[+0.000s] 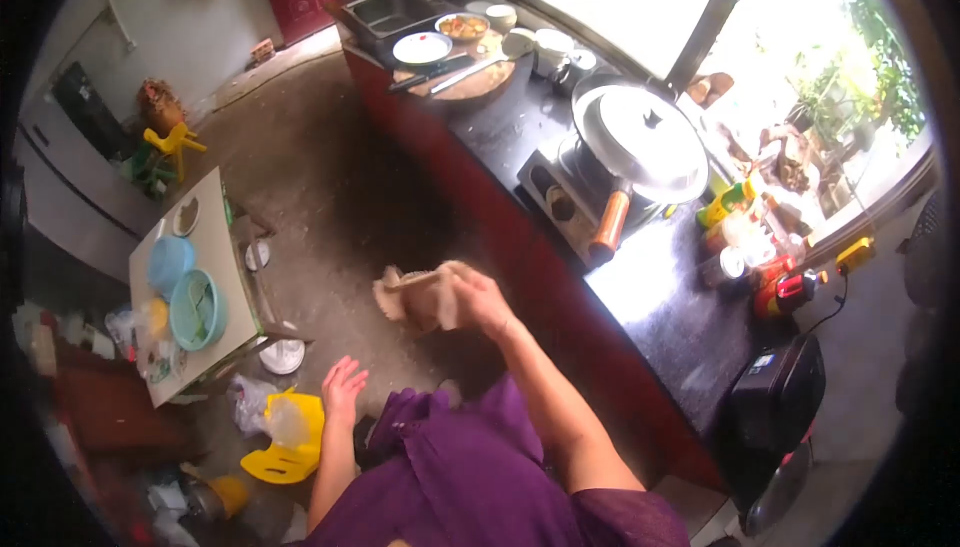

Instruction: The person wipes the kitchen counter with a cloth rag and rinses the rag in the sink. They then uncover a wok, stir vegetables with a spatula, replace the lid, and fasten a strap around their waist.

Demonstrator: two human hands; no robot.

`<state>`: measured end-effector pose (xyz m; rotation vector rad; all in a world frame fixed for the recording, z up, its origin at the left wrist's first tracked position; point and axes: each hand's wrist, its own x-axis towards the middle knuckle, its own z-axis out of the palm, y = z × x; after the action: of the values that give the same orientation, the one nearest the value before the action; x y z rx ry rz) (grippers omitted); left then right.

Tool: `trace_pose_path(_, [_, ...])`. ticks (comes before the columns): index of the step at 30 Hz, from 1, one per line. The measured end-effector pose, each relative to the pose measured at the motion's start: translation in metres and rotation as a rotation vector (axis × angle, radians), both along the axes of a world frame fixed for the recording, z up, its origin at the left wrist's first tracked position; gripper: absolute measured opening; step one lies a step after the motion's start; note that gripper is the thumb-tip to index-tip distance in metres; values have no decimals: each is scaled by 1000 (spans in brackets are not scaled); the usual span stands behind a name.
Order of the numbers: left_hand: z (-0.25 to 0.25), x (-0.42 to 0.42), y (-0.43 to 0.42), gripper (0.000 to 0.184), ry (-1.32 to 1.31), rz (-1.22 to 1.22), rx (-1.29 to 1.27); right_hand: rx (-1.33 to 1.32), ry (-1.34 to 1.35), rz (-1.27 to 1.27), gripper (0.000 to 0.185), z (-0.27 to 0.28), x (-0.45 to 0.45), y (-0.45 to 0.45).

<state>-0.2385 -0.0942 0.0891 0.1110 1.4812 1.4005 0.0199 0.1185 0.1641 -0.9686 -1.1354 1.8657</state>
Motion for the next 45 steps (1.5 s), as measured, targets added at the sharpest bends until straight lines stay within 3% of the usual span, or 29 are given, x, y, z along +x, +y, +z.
trace_pose_path(4, [-31, -12, -15, 46, -81, 74, -60, -5, -43, -59, 30, -18, -19, 31])
trace_pose_path(7, [-34, -14, -6, 45, -87, 114, -54, -11, -35, -389, 24, -30, -11, 70])
trace_pose_path(10, [-42, -23, 8, 45, -95, 124, -82, 152, -70, -598, 27, 7, -8, 106])
trace_pose_path(12, [-46, -36, 20, 44, -79, 123, -120, 406, -239, -765, 31, 14, -11, 145])
trace_pose_path(14, [-49, -52, 34, 44, -61, 141, -146, 449, -539, -874, 36, 4, -11, 192])
trace_pose_path(17, [-51, -84, 63, 44, -29, 186, -182, 570, -811, -1054, 40, -55, -24, 275])
trace_pose_path(18, [-52, -92, 73, 44, -12, 192, -213, 492, -811, -1054, 47, -75, -27, 296])
trace_pose_path(20, [-53, -111, 104, 43, 2, 168, -240, 488, -1066, -1112, 49, -123, -33, 335])
trace_pose_path(21, [-51, -120, 118, 43, -5, 138, -243, 186, -1235, -783, 47, -92, -38, 329])
trace_pose_path(24, [-42, -141, 171, 42, 32, 41, -253, 666, -1696, -865, 42, -123, -52, 337])
trace_pose_path(25, [-42, -147, 191, 42, 50, 20, -250, 318, -1229, -669, 39, -121, -45, 359])
trace_pose_path(26, [-42, -152, 206, 42, 66, -7, -252, 748, -1624, -614, 37, -136, -50, 354])
trace_pose_path(28, [-50, -161, 238, 42, 79, -63, -265, 766, -1492, -367, 46, -104, -55, 357])
trace_pose_path(29, [-53, -164, 256, 41, 85, -90, -261, 786, -1341, -355, 42, -90, -57, 359])
trace_pose_path(32, [-50, -169, 298, 40, 134, -240, -234, 487, -691, -695, 28, -79, -60, 377])
trace_pose_path(35, [-49, -180, 332, 41, 117, -357, -257, 610, -1193, -909, 38, -45, -30, 390])
trace_pose_path(38, [-54, -203, 366, 39, 132, -487, -300, 656, -1637, -894, 45, -38, 10, 406])
trace_pose_path(40, [-60, -227, 401, 38, 150, -575, -315, 372, -1756, -690, 47, -76, 41, 419])
trace_pose_path(42, [-45, -248, 440, 37, 197, -601, -270, 58, -1663, -850, 46, -107, 30, 430])
trace_pose_path(44, [-42, -274, 478, 35, 240, -629, -258, -11, -1635, -956, 41, -116, 4, 428])
trace_pose_path(45, [-48, -288, 494, 35, 255, -638, -268, 76, -1645, -964, 41, -133, -10, 427])
